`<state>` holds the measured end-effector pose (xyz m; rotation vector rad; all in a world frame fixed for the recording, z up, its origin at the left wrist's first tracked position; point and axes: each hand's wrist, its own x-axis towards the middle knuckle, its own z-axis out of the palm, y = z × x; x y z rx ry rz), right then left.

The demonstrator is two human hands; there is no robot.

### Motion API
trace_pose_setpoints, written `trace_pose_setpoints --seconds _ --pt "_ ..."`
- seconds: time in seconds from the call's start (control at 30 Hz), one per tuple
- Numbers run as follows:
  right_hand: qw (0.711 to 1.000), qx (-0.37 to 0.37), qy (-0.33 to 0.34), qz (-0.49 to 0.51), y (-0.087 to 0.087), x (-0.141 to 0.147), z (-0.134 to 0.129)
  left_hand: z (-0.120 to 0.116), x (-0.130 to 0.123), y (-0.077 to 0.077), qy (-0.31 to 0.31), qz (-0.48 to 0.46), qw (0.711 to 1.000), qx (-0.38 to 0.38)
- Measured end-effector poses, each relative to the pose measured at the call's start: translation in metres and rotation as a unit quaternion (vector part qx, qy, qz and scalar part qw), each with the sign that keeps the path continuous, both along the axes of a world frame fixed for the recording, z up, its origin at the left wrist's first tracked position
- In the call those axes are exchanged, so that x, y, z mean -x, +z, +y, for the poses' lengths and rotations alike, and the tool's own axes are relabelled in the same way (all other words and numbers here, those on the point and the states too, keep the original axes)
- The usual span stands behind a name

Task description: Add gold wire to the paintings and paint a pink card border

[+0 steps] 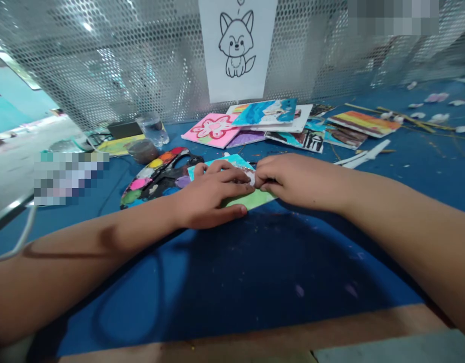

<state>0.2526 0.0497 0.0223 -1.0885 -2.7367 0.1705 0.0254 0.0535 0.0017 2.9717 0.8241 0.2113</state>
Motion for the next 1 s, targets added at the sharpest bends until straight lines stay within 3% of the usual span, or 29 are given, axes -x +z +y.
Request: trace_pose_setpoints --seconds 0.67,1.0 --pt "0.998 -0.035 -0.003 -0.058 -0.003 0.007 -0.007 -0.002 -0.004 0.007 0.019 0.029 0.999 0.015" --pt "0.998 0.012 -0.036 -0.048 0.001 0.006 -0.006 0.0 -0.001 0.006 0.006 0.009 1.0 0.022"
